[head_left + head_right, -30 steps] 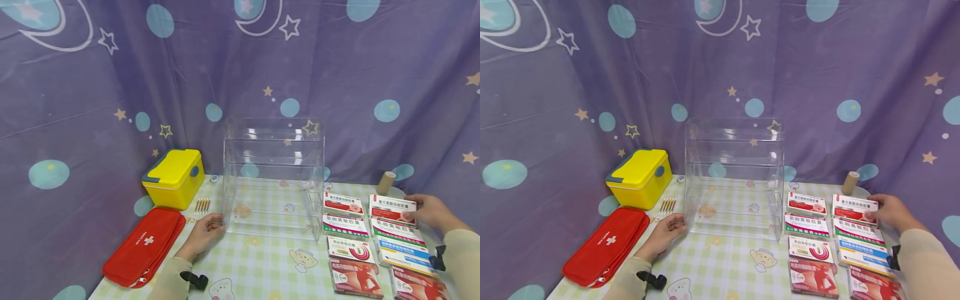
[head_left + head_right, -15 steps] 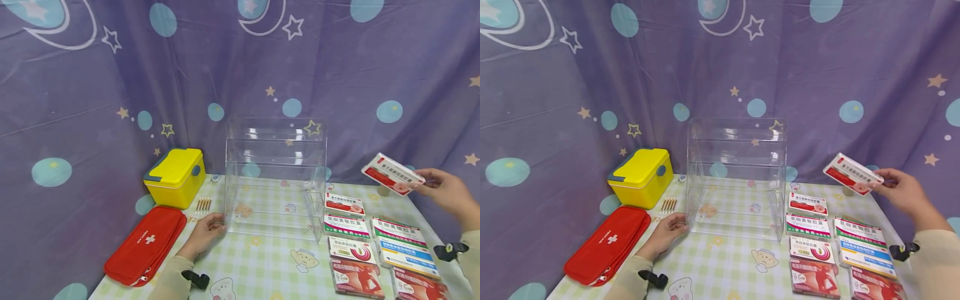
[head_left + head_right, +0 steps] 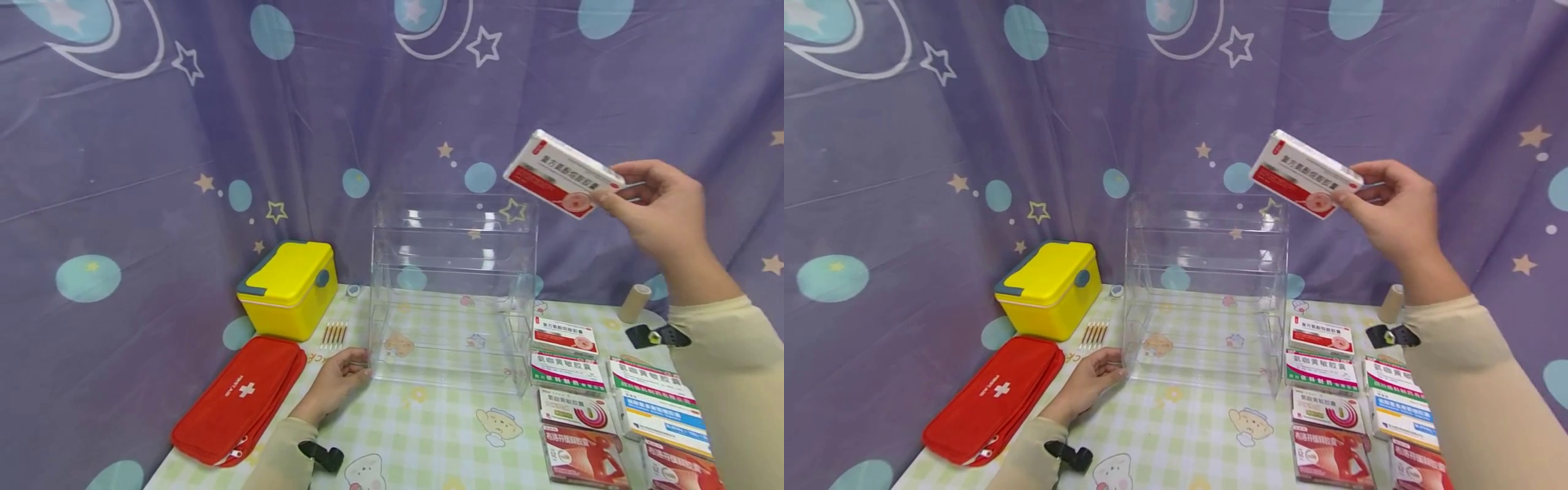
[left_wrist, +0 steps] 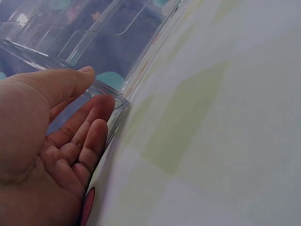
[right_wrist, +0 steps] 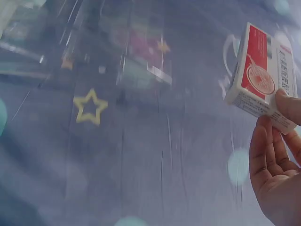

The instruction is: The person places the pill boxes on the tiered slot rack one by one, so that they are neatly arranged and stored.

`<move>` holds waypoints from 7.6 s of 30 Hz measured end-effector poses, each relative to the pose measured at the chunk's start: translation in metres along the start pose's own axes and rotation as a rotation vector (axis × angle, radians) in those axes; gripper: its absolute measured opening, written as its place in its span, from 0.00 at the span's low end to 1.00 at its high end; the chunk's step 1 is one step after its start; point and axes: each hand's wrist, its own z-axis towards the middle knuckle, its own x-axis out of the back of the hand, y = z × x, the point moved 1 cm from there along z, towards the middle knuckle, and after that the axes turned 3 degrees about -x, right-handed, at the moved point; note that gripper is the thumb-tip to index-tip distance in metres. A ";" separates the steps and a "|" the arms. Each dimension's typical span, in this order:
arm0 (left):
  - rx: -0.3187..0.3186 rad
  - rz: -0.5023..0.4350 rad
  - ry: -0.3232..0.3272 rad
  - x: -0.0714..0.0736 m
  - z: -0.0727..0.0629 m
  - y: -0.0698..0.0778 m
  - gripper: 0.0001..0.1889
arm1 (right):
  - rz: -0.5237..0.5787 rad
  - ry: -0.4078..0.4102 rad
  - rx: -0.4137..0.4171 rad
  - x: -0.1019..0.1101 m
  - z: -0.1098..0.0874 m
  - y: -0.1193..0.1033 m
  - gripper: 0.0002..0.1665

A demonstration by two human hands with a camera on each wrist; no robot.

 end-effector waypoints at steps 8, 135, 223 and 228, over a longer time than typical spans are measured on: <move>-0.013 0.017 -0.009 0.000 0.000 0.000 0.19 | -0.032 -0.110 0.026 -0.088 0.023 -0.025 0.26; 0.003 0.035 0.006 -0.002 0.001 0.002 0.19 | -0.396 -0.781 -0.365 -0.020 -0.087 0.268 0.48; -0.003 0.001 -0.022 -0.001 0.000 0.001 0.20 | 0.026 0.001 -0.127 -0.080 0.055 0.014 0.22; -0.001 0.007 -0.019 -0.001 0.001 -0.001 0.20 | -0.083 -0.053 -0.131 -0.089 0.057 0.023 0.24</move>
